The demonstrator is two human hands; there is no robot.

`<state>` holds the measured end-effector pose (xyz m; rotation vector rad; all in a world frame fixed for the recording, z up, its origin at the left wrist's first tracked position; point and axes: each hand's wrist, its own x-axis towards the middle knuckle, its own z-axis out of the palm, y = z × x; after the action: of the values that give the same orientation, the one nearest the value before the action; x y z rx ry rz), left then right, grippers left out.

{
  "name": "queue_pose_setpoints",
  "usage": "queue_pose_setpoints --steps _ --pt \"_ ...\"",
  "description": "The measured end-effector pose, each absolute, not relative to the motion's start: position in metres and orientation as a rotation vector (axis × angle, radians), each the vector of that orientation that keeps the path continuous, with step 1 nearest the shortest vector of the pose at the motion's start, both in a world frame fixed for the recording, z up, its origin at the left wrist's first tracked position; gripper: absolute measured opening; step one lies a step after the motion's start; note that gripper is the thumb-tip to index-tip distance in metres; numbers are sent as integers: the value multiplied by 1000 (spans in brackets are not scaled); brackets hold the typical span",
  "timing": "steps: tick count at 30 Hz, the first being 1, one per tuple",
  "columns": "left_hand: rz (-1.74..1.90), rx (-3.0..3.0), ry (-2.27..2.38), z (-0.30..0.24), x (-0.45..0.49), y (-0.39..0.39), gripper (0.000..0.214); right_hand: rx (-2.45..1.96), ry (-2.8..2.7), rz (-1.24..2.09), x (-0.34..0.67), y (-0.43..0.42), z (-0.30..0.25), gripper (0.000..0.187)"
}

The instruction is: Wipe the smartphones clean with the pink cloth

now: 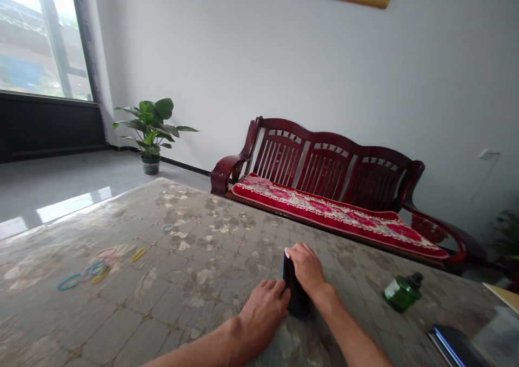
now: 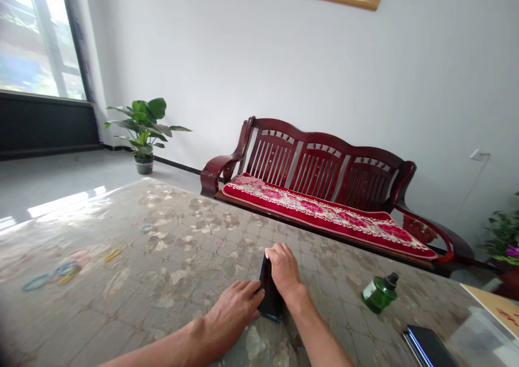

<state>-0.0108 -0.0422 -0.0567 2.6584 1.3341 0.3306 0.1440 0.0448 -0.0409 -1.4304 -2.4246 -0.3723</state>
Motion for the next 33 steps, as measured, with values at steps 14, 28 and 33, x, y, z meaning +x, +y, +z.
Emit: queue_pose_setpoints --steps 14,28,33 --pt "405 2689 1330 -59 -12 -44 15 -1524 -2410 -389 136 46 -40 28" --pt "391 2675 1325 -61 -11 -44 15 -1518 -2442 -314 139 18 -41 30" --pt "382 2666 1341 -57 -13 -44 17 -1587 -2445 -337 133 40 -37 28"
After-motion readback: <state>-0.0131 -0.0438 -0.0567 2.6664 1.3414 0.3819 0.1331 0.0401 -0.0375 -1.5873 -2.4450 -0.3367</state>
